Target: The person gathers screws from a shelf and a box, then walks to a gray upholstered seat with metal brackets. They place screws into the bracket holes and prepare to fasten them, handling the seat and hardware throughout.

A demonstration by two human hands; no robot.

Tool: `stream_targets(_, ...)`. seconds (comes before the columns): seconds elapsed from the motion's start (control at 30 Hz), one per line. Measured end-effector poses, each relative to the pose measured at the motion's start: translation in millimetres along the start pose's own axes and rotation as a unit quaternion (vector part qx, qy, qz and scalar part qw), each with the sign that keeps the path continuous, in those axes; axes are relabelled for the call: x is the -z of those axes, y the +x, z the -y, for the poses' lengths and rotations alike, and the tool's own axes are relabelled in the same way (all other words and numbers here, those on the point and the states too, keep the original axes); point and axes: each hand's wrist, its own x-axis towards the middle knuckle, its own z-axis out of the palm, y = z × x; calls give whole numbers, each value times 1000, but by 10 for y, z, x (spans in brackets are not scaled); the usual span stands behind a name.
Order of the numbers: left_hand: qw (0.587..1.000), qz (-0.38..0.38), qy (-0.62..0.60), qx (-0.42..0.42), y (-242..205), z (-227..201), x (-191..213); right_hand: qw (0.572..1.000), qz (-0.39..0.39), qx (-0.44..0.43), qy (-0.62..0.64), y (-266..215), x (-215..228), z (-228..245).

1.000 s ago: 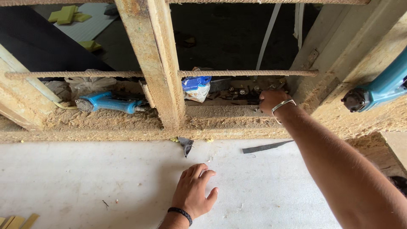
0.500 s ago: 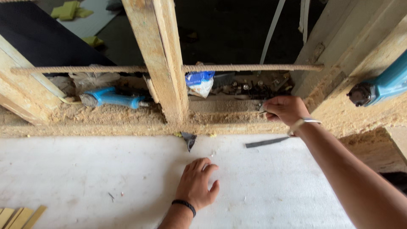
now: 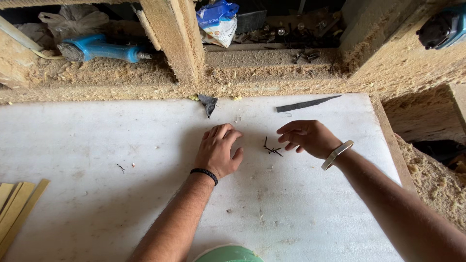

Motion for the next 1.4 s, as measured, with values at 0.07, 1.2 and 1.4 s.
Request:
stream_targets(0.07, 1000, -2, -2, -1, 4, 2, -8, 1000, -19, -1, -14, 5, 88, -84)
stream_targets(1.2, 997, -51, -64, -15, 374, -367, -193, 889, -382, 219, -124, 451, 440, -223)
stream_targets(1.4, 997, -52, -54, -19, 377, -409, -139, 948, -262, -22, -182, 1049, 1401, 639)
